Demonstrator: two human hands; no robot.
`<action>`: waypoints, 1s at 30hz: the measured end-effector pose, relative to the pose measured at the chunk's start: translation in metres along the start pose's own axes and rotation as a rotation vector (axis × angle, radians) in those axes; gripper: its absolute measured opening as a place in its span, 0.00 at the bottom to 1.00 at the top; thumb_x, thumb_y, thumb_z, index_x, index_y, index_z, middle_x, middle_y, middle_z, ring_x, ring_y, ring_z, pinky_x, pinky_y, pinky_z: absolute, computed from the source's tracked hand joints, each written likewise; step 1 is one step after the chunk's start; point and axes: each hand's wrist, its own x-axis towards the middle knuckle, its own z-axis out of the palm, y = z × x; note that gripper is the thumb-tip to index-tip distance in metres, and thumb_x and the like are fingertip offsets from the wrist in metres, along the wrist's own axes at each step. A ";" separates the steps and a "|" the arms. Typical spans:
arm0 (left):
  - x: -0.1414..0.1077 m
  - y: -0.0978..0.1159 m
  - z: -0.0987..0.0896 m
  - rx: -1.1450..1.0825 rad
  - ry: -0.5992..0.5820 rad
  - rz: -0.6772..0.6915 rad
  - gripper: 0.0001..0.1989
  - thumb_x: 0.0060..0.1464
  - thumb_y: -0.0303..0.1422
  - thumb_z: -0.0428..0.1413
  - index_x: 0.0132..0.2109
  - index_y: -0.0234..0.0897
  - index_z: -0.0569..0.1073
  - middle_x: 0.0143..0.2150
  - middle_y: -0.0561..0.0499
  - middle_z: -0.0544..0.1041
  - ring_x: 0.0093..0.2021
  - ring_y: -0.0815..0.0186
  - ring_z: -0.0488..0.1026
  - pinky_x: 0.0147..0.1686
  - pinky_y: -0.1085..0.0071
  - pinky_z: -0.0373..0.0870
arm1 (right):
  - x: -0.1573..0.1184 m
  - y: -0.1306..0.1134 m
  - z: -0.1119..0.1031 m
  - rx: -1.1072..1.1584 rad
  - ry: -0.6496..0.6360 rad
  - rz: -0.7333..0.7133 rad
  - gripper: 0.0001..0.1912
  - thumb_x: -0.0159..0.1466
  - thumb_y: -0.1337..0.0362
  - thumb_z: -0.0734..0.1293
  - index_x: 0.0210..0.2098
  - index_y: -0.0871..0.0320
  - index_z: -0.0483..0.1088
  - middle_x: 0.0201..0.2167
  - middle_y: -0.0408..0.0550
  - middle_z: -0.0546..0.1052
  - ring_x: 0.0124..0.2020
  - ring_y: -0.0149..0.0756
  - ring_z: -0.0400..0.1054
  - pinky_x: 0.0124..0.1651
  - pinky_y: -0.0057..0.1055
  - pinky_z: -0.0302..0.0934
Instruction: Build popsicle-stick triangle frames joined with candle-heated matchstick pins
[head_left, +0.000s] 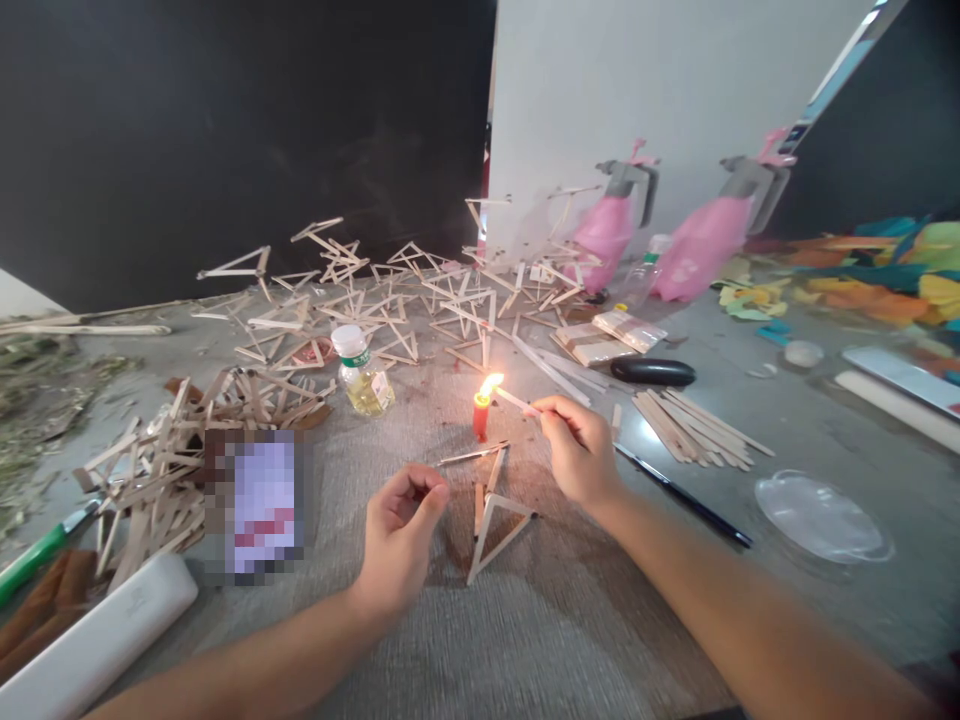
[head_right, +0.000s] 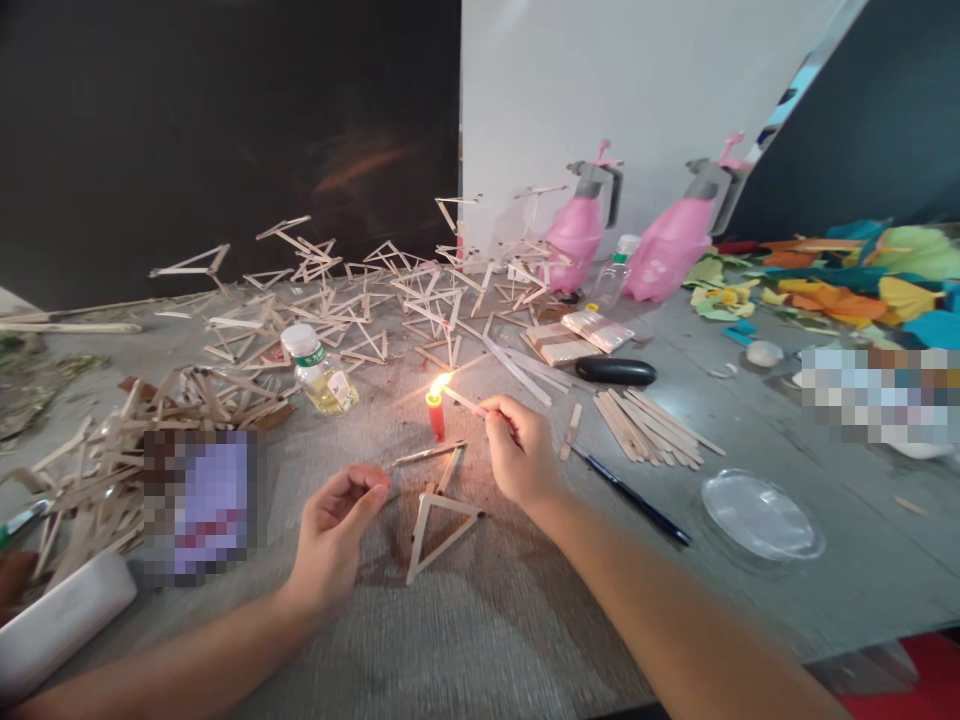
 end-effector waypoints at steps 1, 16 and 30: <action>0.000 0.000 0.000 -0.008 0.002 -0.001 0.12 0.57 0.40 0.63 0.31 0.37 0.75 0.28 0.52 0.71 0.31 0.68 0.66 0.32 0.74 0.66 | 0.000 0.000 0.000 -0.005 0.000 0.002 0.14 0.68 0.61 0.60 0.33 0.56 0.76 0.17 0.37 0.59 0.20 0.31 0.52 0.25 0.31 0.44; -0.001 0.000 -0.001 -0.125 -0.007 -0.029 0.10 0.55 0.37 0.67 0.33 0.36 0.78 0.30 0.52 0.73 0.34 0.68 0.68 0.36 0.74 0.65 | 0.000 0.000 -0.001 -0.034 0.002 -0.028 0.13 0.68 0.63 0.61 0.33 0.57 0.75 0.18 0.37 0.60 0.21 0.30 0.54 0.26 0.31 0.46; -0.001 -0.006 -0.003 -0.191 -0.007 -0.026 0.08 0.58 0.36 0.66 0.34 0.37 0.79 0.32 0.51 0.74 0.36 0.68 0.67 0.38 0.73 0.64 | 0.000 -0.002 0.000 -0.039 0.008 -0.029 0.12 0.66 0.64 0.62 0.32 0.58 0.76 0.18 0.38 0.62 0.21 0.29 0.55 0.25 0.30 0.47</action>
